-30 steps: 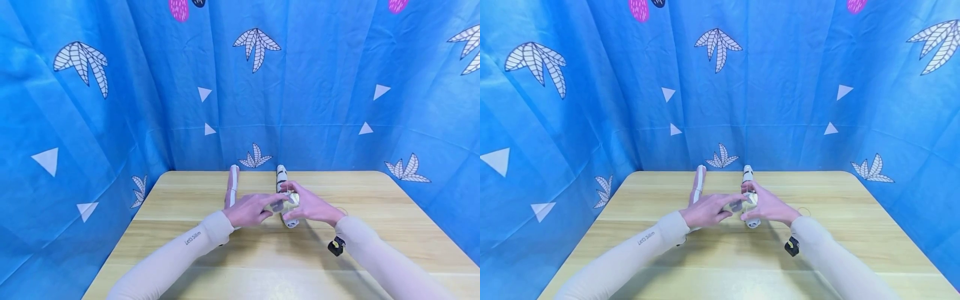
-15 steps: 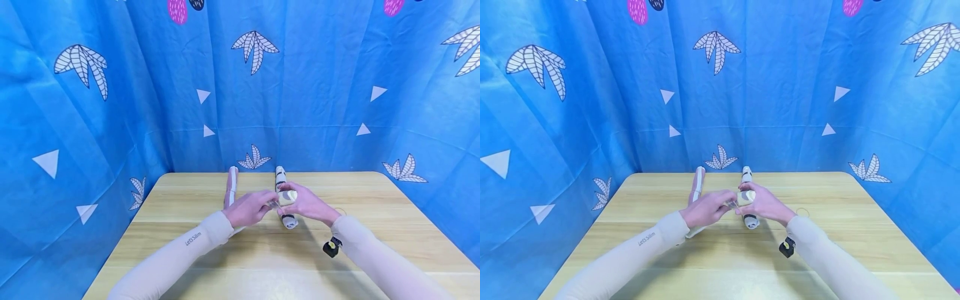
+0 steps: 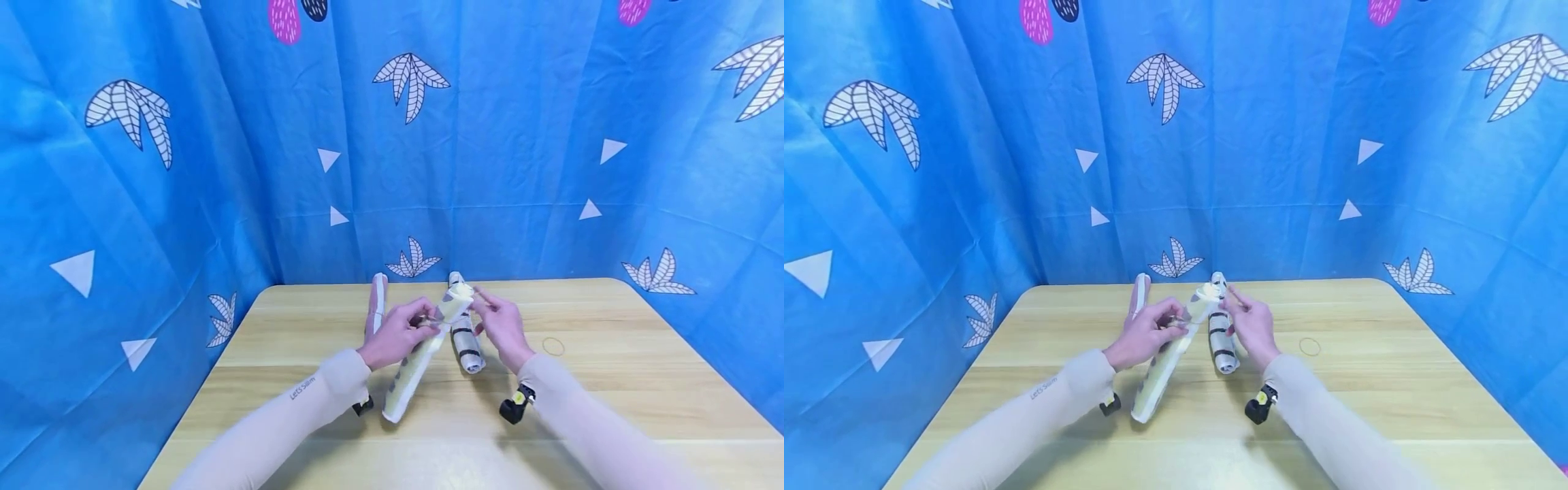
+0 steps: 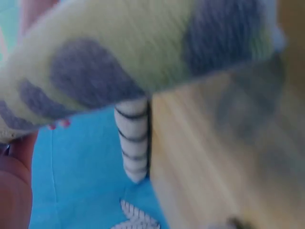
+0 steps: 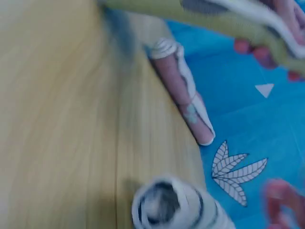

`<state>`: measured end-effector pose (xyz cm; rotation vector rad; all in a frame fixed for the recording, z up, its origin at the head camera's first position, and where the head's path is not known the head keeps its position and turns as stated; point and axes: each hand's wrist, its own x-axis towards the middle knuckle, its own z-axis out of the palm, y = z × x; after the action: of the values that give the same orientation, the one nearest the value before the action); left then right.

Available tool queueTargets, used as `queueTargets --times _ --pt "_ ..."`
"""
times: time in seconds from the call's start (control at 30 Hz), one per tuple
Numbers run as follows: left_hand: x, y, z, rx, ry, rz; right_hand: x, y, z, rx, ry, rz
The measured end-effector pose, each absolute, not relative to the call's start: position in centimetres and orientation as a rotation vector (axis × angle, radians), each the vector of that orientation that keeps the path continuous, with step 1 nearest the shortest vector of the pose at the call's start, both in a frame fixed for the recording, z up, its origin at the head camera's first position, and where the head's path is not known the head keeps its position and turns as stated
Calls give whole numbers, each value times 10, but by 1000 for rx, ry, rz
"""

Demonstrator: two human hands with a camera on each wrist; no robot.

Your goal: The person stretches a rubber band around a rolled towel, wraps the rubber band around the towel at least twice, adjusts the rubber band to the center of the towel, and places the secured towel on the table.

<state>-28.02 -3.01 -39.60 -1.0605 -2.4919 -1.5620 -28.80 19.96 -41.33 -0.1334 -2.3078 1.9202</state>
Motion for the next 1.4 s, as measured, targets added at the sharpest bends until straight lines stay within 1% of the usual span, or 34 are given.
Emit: queueTargets --times 0.1,0.17,0.3,0.4,0.47,0.6,0.73,0.83,0.93,1.17,1.3,1.4 --pt "-276 -28 -400 -1038 -2475 -1798 -292 199 -414 -193 -1947 2054" --pt "-276 -28 -402 -990 -2457 -1978 -290 201 -414 -138 -1766 2150" --pt "-283 -30 -402 -859 -2385 -2385 -281 208 -412 121 -1729 2175" --pt "-290 -31 -397 -814 -2428 -2476 -276 212 -409 364 -1876 2007" --pt "-295 -31 -393 -819 -2523 -2339 -273 213 -407 485 -2006 1873" --pt "-298 -28 -386 -894 -2749 -1809 -270 210 -403 624 -2265 1652" --pt "-294 -24 -378 -1052 -2872 -1268 -268 203 -397 648 -2454 1454" --pt "-291 -21 -373 -1112 -2883 -999 -267 197 -391 601 -2609 1229" --pt "-289 -19 -371 -1117 -2895 -895 -267 191 -385 574 -2753 986" --pt "-294 -23 -375 -1058 -2922 -872 -268 182 -382 604 -2843 733" --pt "-296 -23 -380 -1093 -2947 -893 -270 180 -386 657 -2869 766" --pt "-296 -21 -382 -1138 -2948 -901 -270 181 -388 729 -2859 945"
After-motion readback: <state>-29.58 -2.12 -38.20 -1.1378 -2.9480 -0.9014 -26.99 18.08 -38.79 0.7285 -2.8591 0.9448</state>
